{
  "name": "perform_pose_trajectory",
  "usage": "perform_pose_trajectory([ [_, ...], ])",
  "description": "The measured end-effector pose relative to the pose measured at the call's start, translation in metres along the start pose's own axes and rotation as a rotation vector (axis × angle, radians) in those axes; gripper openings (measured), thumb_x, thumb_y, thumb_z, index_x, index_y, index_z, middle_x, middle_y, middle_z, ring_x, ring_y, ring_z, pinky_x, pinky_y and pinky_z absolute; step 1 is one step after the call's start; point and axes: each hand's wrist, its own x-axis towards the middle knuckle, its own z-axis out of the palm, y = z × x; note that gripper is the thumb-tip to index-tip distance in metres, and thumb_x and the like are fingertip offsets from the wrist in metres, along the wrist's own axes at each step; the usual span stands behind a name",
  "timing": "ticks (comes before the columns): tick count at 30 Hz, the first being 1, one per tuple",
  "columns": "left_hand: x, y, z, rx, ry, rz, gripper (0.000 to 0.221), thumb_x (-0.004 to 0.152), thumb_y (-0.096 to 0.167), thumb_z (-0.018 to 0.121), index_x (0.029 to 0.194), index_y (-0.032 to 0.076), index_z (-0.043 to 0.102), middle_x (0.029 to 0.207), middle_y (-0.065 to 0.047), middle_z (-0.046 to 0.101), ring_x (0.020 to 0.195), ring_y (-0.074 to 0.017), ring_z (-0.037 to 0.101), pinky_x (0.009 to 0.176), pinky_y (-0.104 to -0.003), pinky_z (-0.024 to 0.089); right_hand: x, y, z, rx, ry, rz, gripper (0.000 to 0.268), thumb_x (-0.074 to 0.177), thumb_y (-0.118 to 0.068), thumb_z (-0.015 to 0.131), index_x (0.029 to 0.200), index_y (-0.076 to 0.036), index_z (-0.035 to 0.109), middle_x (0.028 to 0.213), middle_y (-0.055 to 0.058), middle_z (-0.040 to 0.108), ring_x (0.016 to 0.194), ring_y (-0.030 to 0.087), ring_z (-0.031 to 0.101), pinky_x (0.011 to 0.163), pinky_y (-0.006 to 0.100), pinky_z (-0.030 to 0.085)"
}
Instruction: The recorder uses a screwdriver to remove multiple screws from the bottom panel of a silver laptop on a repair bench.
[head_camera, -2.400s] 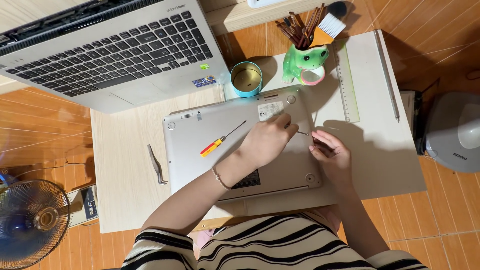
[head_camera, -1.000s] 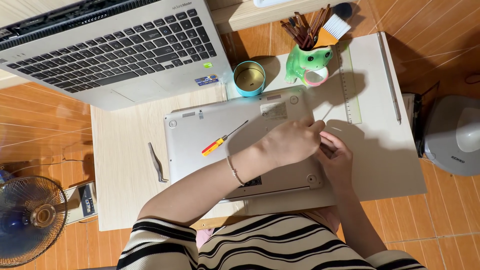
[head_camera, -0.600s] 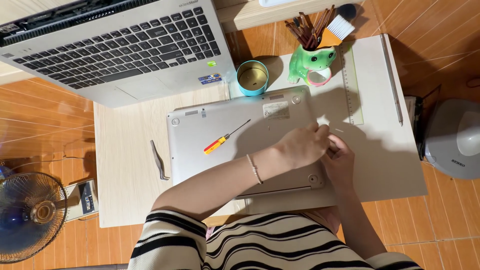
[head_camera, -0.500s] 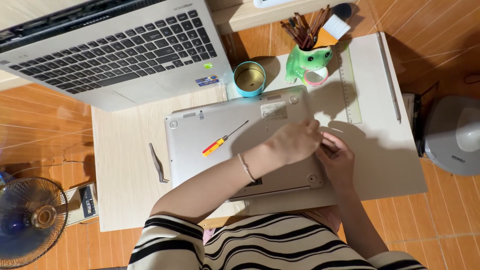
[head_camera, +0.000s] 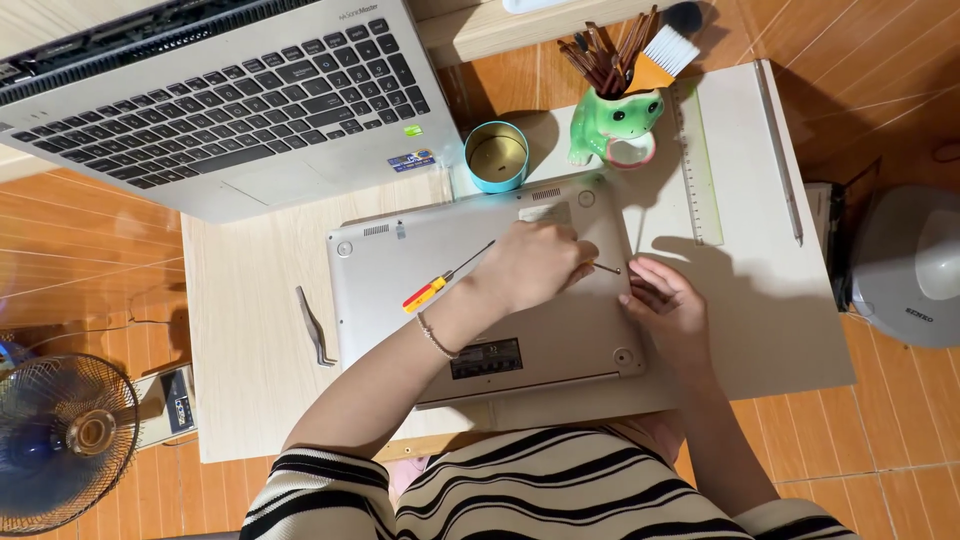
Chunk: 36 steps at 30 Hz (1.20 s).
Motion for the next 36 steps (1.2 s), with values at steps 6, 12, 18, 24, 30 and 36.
perform_pose_trajectory([
  [6,-0.001,-0.004,0.007,0.001,0.031,0.006,0.017,0.093,0.028,0.065,0.098,0.015,0.076,0.083,-0.007,0.07,0.081,-0.0292,0.072,0.067,-0.044,0.057,-0.001,-0.006,0.002,-0.022,-0.015,0.007,0.058,0.085,0.009,0.071,0.141,0.006,0.054,0.139,0.017,0.063,0.118,0.018,0.064,0.102,0.032,0.055],
  [12,-0.003,-0.004,0.013,0.041,0.043,0.015,0.016,0.094,0.027,0.065,0.097,0.016,0.076,0.084,-0.007,0.069,0.081,-0.0278,0.071,0.064,-0.042,0.057,0.002,-0.003,0.001,-0.046,-0.007,0.021,0.057,0.085,0.008,0.072,0.139,0.005,0.056,0.138,0.016,0.064,0.117,0.018,0.064,0.103,0.031,0.055],
  [18,-0.004,-0.007,0.029,0.106,0.097,0.081,0.014,0.092,0.021,0.064,0.098,0.015,0.075,0.088,-0.007,0.067,0.087,-0.0264,0.071,0.068,-0.04,0.059,0.004,0.003,-0.001,-0.061,-0.009,0.024,0.055,0.085,0.009,0.072,0.138,0.005,0.058,0.137,0.015,0.065,0.116,0.017,0.065,0.102,0.031,0.055],
  [24,-0.001,0.012,0.018,0.275,0.088,0.171,0.02,0.081,0.014,0.065,0.098,0.01,0.074,0.103,-0.01,0.064,0.096,-0.0255,0.07,0.072,-0.035,0.06,0.004,0.001,-0.001,-0.073,-0.009,0.05,0.055,0.085,0.007,0.073,0.138,0.004,0.058,0.136,0.015,0.065,0.117,0.017,0.065,0.103,0.031,0.055],
  [30,0.01,0.022,0.016,0.293,0.26,0.275,0.02,0.071,0.014,0.066,0.082,0.0,0.075,0.127,-0.015,0.059,0.098,-0.0261,0.068,0.076,-0.031,0.062,0.004,-0.005,0.002,-0.094,-0.02,0.046,0.057,0.085,0.004,0.073,0.14,0.004,0.056,0.139,0.015,0.064,0.122,0.016,0.063,0.107,0.03,0.052],
  [36,0.019,0.025,0.026,0.285,0.084,0.217,0.018,0.076,0.015,0.07,0.086,0.002,0.077,0.118,-0.012,0.064,0.101,-0.0272,0.07,0.073,-0.035,0.062,0.004,-0.004,0.001,-0.087,-0.018,0.077,0.057,0.087,0.003,0.072,0.141,0.004,0.056,0.137,0.014,0.065,0.121,0.016,0.064,0.105,0.03,0.052],
])
